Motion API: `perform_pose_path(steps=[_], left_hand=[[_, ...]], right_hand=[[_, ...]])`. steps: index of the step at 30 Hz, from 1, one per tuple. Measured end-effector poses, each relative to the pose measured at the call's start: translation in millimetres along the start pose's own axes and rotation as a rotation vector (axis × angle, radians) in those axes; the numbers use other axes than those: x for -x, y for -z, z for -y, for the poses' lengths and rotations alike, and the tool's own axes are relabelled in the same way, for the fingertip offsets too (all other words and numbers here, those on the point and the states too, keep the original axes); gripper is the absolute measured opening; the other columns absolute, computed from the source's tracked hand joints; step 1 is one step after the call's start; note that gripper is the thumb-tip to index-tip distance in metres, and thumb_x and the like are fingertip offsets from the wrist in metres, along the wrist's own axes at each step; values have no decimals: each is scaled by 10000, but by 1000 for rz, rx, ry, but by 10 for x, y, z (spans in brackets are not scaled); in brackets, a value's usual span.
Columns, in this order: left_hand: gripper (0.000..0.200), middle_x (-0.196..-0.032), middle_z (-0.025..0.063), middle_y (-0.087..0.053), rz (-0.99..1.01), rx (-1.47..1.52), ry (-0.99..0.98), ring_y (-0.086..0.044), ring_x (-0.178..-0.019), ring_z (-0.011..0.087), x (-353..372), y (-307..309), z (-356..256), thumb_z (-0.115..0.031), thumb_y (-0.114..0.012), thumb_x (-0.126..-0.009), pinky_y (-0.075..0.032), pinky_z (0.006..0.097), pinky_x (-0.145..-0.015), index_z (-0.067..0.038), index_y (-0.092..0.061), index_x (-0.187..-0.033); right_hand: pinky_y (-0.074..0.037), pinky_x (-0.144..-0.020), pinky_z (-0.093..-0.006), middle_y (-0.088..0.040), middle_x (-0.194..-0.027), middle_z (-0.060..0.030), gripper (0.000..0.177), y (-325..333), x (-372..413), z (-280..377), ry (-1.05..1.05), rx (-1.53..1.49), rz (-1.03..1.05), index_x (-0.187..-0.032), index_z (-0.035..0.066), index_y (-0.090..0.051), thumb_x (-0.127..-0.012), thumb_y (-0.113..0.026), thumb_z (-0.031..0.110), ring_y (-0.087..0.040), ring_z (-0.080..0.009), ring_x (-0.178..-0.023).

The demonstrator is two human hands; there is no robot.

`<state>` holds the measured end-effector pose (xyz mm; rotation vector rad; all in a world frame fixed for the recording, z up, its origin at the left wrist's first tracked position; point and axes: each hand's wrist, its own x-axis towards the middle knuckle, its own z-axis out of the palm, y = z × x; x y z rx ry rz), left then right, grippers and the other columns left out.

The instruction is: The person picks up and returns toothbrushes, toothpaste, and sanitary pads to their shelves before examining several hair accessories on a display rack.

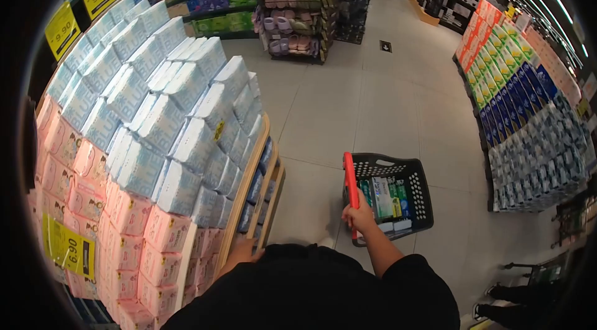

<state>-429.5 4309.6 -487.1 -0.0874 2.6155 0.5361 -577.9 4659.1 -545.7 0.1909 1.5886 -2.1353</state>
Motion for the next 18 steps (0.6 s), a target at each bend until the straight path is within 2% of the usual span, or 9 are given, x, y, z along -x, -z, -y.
perform_pose_path(steps=[5,8,11,13,14,17,18], left_hand=[[519,-1196,248,-514,-59,24,-411,-506,-1110,390,-984,280,-991,-320,-632,-844,-417,430,-944,3,-509,-1231],[594,-1231,256,-485,-139,47,-645,-493,-1135,387,-1487,492,-1658,-306,-654,-831,-406,415,-969,20,-448,-1281],[731,-1225,265,-489,-237,200,-428,-498,-1145,361,-2024,404,-2144,-304,-684,-804,-399,399,-982,53,-329,-1334],[768,-1209,256,-499,-3,537,-183,-516,-1133,336,-2386,226,-2340,-250,-704,-784,-425,385,-951,72,-273,-1333],[790,-1201,251,-504,123,693,-52,-524,-1128,324,-2563,135,-2453,-223,-714,-774,-438,377,-935,81,-244,-1332],[535,-1076,207,-553,-37,641,-161,-593,-1004,257,-2703,-289,-2612,-54,-650,-774,-516,330,-772,37,-353,-1210],[410,-1053,190,-548,-120,780,-212,-639,-860,246,-2767,-466,-2594,53,-531,-770,-531,309,-637,23,-357,-1140]], right_hand=[[-418,-380,-256,-559,-663,-87,882,135,12,-77,31,12,5,-1461,74,-98,-690,-520,-4,-525,-151,-465],[-395,-391,-251,-527,-651,-56,841,101,79,61,18,-2,21,-1443,69,-157,-725,-591,15,-506,-130,-464],[-373,-413,-243,-504,-658,-29,786,90,111,148,31,-90,65,-1424,75,-212,-768,-642,38,-482,-107,-470],[-370,-420,-247,-511,-688,-22,790,141,96,57,48,-149,87,-1427,93,-234,-765,-662,42,-477,-102,-483],[-422,-550,-253,-529,-777,-26,728,172,119,61,54,-82,66,-1397,63,-310,-775,-685,111,-525,-111,-622],[-430,-728,-265,-546,-896,-40,666,277,52,-125,176,81,1,-1347,24,-396,-779,-701,193,-537,-123,-810],[-396,-867,-271,-568,-1027,-63,619,290,112,-13,81,66,-10,-1291,5,-473,-777,-709,256,-522,-134,-968]])
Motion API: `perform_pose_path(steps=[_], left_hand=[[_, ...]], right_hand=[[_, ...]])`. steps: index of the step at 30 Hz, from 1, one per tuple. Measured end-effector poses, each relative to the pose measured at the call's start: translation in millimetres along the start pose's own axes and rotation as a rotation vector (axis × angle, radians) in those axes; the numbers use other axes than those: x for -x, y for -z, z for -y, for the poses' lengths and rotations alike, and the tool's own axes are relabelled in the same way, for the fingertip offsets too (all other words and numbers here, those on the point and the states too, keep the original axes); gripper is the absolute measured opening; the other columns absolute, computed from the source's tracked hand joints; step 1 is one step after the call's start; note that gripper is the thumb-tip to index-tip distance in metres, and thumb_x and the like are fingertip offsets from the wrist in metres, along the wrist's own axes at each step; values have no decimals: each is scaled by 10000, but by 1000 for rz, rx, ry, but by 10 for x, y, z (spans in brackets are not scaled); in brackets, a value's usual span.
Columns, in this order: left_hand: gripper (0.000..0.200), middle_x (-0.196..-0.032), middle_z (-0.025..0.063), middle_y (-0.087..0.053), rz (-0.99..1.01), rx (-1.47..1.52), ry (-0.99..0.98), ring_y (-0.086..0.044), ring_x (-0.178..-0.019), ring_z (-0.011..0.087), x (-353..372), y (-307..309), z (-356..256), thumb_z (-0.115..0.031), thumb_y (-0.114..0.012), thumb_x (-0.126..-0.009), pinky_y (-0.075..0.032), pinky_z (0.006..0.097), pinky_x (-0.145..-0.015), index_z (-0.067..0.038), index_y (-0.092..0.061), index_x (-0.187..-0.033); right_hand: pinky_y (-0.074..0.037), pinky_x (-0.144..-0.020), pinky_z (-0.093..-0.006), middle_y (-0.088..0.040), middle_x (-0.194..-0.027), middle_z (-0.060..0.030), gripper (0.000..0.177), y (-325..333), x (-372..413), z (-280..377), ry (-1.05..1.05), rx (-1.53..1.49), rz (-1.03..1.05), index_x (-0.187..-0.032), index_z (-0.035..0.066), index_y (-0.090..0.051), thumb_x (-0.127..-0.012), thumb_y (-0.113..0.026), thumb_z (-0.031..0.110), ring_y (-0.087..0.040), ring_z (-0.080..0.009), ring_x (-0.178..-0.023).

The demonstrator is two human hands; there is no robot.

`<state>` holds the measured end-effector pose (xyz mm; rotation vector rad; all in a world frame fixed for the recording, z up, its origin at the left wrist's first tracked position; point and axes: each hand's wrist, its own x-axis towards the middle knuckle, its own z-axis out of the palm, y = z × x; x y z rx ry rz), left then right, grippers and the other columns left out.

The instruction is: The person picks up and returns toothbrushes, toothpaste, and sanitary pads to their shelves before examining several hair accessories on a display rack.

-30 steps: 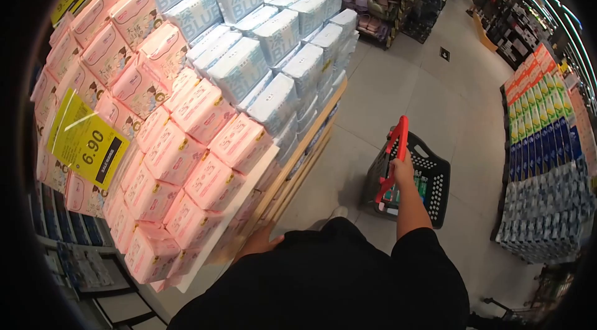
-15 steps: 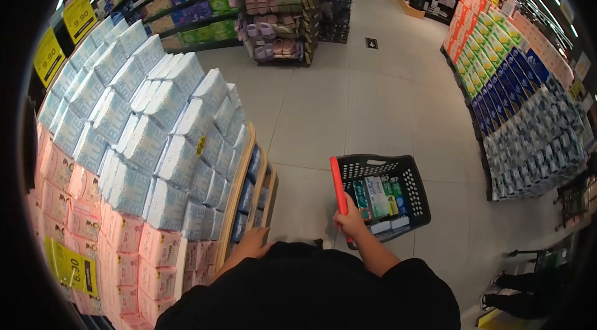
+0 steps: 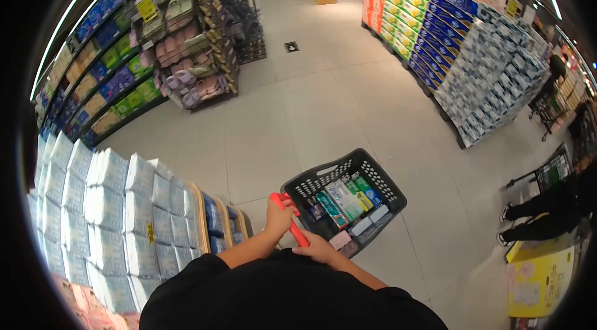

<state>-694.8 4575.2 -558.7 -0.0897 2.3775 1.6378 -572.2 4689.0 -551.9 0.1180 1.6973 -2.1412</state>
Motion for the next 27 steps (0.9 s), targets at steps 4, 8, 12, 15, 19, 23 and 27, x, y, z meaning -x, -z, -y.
perform_pose_path(steps=[4,8,12,15,19,23,27], left_hand=[[477,-1114,216,-511,159,158,163,-649,-699,240,29,20,-459,92,-419,-761,-536,311,-569,16,-274,-1209],[507,-1152,212,-459,343,265,192,-634,-727,252,-216,43,-519,101,-421,-773,-561,336,-592,-4,-224,-1229],[522,-1097,176,-470,573,267,103,-620,-796,262,-728,237,-338,104,-453,-785,-582,350,-645,-16,-210,-1232],[492,-1007,155,-484,758,245,108,-635,-724,241,-1250,414,-469,37,-499,-842,-560,338,-627,-17,-193,-1224],[458,-948,134,-492,923,205,52,-634,-675,231,-1829,379,-636,20,-507,-855,-550,333,-613,-12,-214,-1206],[354,-941,142,-515,1081,266,52,-632,-664,227,-2588,209,-495,6,-496,-870,-550,325,-602,0,-295,-1162],[285,-974,162,-539,1310,232,-111,-623,-658,218,-3529,-130,-381,-36,-479,-878,-537,298,-570,1,-361,-1135]], right_hand=[[-392,-786,-239,-528,-948,10,595,100,-21,92,-2,-11,-9,-1285,17,-503,-760,-736,171,-474,-90,-868],[-354,-628,-239,-512,-815,12,531,70,-126,155,-39,48,-195,-1174,2,-532,-720,-764,153,-452,-70,-737],[-388,-663,-220,-530,-820,12,561,-213,-521,170,-41,-72,-442,-1187,4,-522,-692,-767,102,-479,-54,-754],[-404,-678,-240,-552,-852,9,567,-364,-946,383,-108,-133,-563,-1184,-3,-525,-683,-770,101,-493,-72,-758],[-421,-681,-260,-568,-857,-8,525,-451,-1438,467,-119,-79,-763,-1157,-6,-542,-702,-758,142,-515,-96,-763],[-446,-680,-275,-586,-849,-24,481,-357,-2135,470,-85,39,-855,-1140,27,-565,-738,-732,233,-547,-110,-782],[-457,-713,-310,-603,-866,-63,450,-57,-2985,495,-49,26,-942,-1113,58,-592,-761,-694,321,-566,-153,-796]])
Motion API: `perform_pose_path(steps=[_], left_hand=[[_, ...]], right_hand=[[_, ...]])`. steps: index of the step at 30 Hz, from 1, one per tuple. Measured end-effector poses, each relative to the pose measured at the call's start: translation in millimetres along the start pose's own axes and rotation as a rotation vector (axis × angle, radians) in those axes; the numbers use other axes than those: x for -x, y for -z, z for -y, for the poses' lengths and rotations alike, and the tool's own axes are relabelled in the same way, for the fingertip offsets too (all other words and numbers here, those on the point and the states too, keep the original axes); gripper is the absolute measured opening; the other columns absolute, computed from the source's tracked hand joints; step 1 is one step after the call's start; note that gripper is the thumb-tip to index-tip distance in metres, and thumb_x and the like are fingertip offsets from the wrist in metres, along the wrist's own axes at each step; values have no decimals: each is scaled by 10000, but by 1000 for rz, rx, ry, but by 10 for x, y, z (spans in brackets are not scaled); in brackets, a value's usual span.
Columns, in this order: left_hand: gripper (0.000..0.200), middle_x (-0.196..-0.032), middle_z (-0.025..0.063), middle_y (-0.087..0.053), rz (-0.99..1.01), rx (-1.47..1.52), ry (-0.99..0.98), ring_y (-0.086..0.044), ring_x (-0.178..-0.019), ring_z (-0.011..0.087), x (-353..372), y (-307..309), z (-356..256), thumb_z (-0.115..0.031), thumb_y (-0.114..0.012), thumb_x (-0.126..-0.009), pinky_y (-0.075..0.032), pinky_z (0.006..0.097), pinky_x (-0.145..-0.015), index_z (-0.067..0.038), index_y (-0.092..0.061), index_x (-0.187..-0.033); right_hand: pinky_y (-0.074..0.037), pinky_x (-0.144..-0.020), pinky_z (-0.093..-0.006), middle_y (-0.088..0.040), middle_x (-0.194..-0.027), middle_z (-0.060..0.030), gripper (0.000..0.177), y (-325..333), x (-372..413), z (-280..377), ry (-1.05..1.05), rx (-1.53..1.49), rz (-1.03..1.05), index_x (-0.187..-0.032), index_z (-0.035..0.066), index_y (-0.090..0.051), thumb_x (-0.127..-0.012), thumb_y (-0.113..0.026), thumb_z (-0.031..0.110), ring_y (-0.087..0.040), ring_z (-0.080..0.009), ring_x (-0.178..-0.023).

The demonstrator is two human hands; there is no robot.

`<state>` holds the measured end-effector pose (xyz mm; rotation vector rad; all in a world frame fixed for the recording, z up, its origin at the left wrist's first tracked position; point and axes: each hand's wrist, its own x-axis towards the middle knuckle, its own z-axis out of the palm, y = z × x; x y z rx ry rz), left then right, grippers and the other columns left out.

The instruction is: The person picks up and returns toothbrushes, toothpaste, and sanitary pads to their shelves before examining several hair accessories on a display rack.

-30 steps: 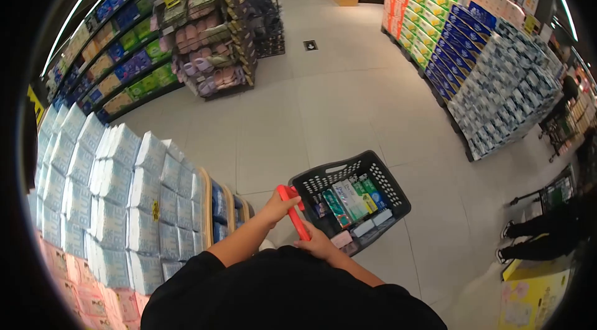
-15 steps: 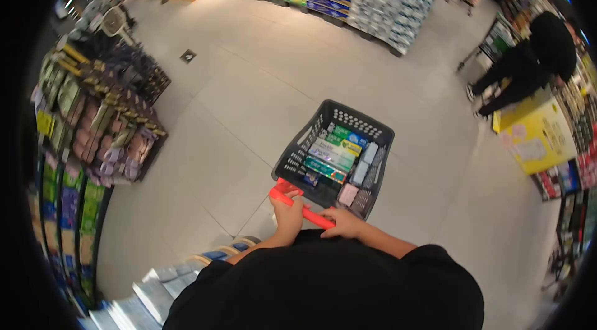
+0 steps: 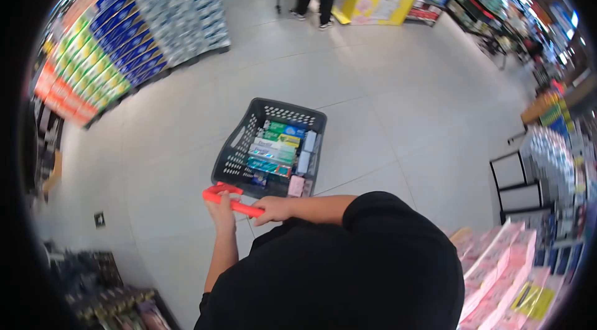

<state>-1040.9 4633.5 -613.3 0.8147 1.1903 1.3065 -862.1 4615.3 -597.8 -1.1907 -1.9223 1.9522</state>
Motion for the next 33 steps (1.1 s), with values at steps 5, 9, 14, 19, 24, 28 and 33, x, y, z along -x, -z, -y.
perform_pose_path(steps=[5,9,14,19,24,28,33], left_hand=[[315,-967,146,-536,119,-44,8,-603,-636,197,-349,631,722,-40,-479,-863,-518,284,-571,2,-381,-1160],[356,-953,124,-524,265,-30,-31,-584,-633,182,-999,1206,1523,-63,-506,-848,-503,287,-582,-8,-395,-1182],[444,-942,107,-505,424,-24,76,-602,-694,200,-1626,1528,1730,-64,-527,-831,-517,315,-608,-19,-340,-1231],[464,-962,131,-529,559,-148,51,-603,-709,207,-2166,1419,1717,-67,-499,-801,-519,313,-615,-10,-339,-1233],[458,-948,145,-561,676,-204,16,-610,-718,209,-2494,1455,1785,-75,-464,-782,-537,312,-629,-2,-344,-1217],[448,-931,144,-575,849,-257,161,-621,-765,209,-2809,1498,1848,-88,-509,-817,-548,323,-617,-6,-329,-1219],[560,-910,137,-579,1008,-280,70,-635,-759,208,-3287,1460,2078,-141,-584,-861,-553,322,-574,-14,-219,-1266]], right_hand=[[-451,-786,-325,-610,-990,-87,473,-622,-755,-842,173,-41,-169,-1111,53,-591,-771,-690,368,-577,-185,-901],[-450,-785,-320,-603,-958,-81,439,-808,-1636,-1473,95,-80,-176,-1081,38,-576,-790,-682,349,-575,-174,-889],[-449,-777,-328,-602,-898,-71,405,-802,-2304,-1609,156,-59,-180,-1050,38,-565,-803,-672,342,-574,-174,-856],[-451,-776,-336,-606,-876,-68,421,-491,-2670,-1650,87,110,-224,-1060,40,-567,-813,-658,369,-579,-181,-828],[-452,-777,-340,-619,-902,-87,463,-594,-2736,-1586,51,5,-412,-1100,43,-567,-839,-625,421,-589,-192,-856],[-449,-750,-303,-605,-939,-64,486,-707,-3043,-1887,104,-107,-636,-1130,54,-565,-847,-616,447,-563,-133,-855],[-457,-688,-293,-595,-941,-68,539,-626,-3234,-1806,97,-120,-789,-1239,64,-486,-851,-626,411,-558,-122,-801]])
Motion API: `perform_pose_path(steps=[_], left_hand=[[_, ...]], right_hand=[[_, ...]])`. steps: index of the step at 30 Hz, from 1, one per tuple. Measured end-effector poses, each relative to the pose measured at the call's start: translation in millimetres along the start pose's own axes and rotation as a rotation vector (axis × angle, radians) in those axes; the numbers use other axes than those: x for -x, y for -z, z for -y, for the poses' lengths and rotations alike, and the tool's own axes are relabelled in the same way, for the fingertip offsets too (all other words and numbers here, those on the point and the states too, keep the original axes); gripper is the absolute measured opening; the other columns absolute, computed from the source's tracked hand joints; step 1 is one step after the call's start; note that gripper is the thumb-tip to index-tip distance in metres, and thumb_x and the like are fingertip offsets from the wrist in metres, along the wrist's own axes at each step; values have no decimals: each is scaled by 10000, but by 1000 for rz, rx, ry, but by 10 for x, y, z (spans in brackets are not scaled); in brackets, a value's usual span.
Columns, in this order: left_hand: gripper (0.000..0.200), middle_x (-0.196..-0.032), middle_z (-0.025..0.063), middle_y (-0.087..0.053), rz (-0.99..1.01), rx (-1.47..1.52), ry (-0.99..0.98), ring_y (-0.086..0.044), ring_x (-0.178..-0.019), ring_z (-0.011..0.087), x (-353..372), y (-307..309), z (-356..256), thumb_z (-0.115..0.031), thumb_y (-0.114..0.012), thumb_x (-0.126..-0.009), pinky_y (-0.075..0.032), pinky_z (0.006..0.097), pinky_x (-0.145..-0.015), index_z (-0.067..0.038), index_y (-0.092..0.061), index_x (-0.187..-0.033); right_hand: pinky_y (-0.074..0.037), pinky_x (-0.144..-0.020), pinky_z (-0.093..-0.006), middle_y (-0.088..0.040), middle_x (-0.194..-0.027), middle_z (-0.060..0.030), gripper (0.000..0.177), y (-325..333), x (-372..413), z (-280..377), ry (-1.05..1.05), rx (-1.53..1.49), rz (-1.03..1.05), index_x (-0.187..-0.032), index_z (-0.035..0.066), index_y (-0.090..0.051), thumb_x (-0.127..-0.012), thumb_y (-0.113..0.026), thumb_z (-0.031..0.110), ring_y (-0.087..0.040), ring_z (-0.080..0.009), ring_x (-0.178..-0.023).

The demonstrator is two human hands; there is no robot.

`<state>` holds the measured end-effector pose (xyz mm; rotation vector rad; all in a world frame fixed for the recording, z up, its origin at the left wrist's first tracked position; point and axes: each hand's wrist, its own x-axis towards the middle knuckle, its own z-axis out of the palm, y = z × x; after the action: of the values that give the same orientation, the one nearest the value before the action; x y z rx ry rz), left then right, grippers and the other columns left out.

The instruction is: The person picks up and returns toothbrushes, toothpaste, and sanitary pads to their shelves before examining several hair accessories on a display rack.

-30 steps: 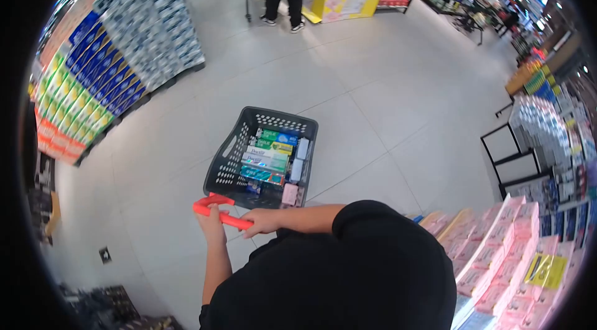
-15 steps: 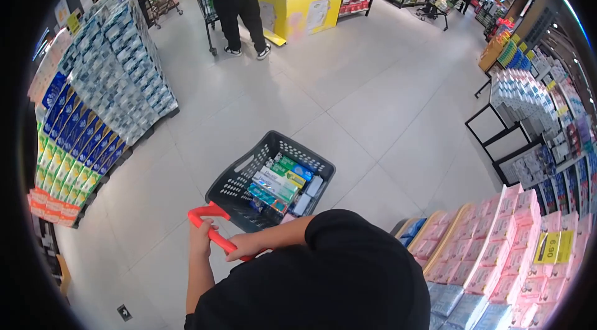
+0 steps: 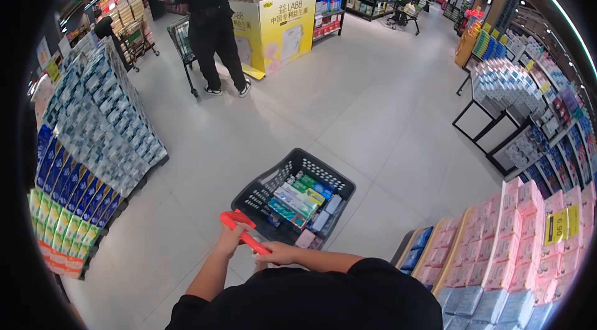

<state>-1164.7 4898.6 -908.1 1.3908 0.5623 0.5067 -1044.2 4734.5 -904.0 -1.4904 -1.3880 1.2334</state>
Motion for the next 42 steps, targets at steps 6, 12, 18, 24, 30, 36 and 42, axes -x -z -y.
perform_pose_path(steps=[6,12,18,24,30,36,42], left_hand=[[932,-937,168,-586,181,-100,89,-649,-758,249,-887,-30,736,-240,-614,-872,-564,366,-599,8,151,-1343],[1125,-968,191,-596,429,-264,111,-647,-740,257,-2681,-520,2109,-312,-630,-864,-570,400,-557,17,357,-1294],[1257,-1152,292,-530,549,-668,33,-624,-932,323,-3919,-1078,2741,-483,-669,-780,-536,390,-767,116,305,-1301],[1196,-1428,316,-235,320,-937,-424,-372,-1277,405,-4320,-1881,3781,-615,-595,-764,-349,492,-1014,112,117,-1392],[894,-1390,258,-305,160,-948,-984,-388,-1250,362,-4688,-2449,2998,-490,-597,-803,-300,507,-1015,5,-173,-1415],[330,-1117,57,-577,596,-977,-1538,-466,-1144,247,-4606,-2917,2553,-220,-537,-795,-228,474,-1026,-127,-598,-1105],[264,-978,17,-615,1027,-965,-1658,-512,-998,225,-4556,-3248,2130,-155,-550,-712,-282,438,-954,-145,-644,-958]], right_hand=[[-464,-562,-284,-583,-918,-70,564,159,-441,-879,49,114,-338,-1276,77,-402,-843,-642,346,-563,-129,-697],[-474,-527,-293,-599,-726,-45,309,1048,-1261,-2505,-458,70,-595,-965,52,-589,-812,-658,311,-578,-140,-595],[-479,-702,-407,-654,-775,-187,490,1598,-1752,-3654,-481,395,-1180,-850,9,-659,-774,-592,488,-639,-351,-764],[-489,-668,-403,-641,-737,-198,507,1966,-1470,-4675,-438,347,-1314,-809,-23,-661,-775,-613,480,-635,-321,-689],[-474,-780,-427,-646,-891,-246,563,2736,-1199,-3957,-477,187,-1365,-876,-14,-674,-756,-610,532,-617,-384,-878],[-472,-799,-420,-646,-892,-244,587,3022,-711,-3839,-453,345,-1421,-885,-20,-670,-746,-614,547,-619,-378,-879],[-482,-787,-413,-653,-910,-218,496,3001,-365,-3734,-473,279,-1501,-888,27,-683,-728,-638,495,-624,-361,-879]])
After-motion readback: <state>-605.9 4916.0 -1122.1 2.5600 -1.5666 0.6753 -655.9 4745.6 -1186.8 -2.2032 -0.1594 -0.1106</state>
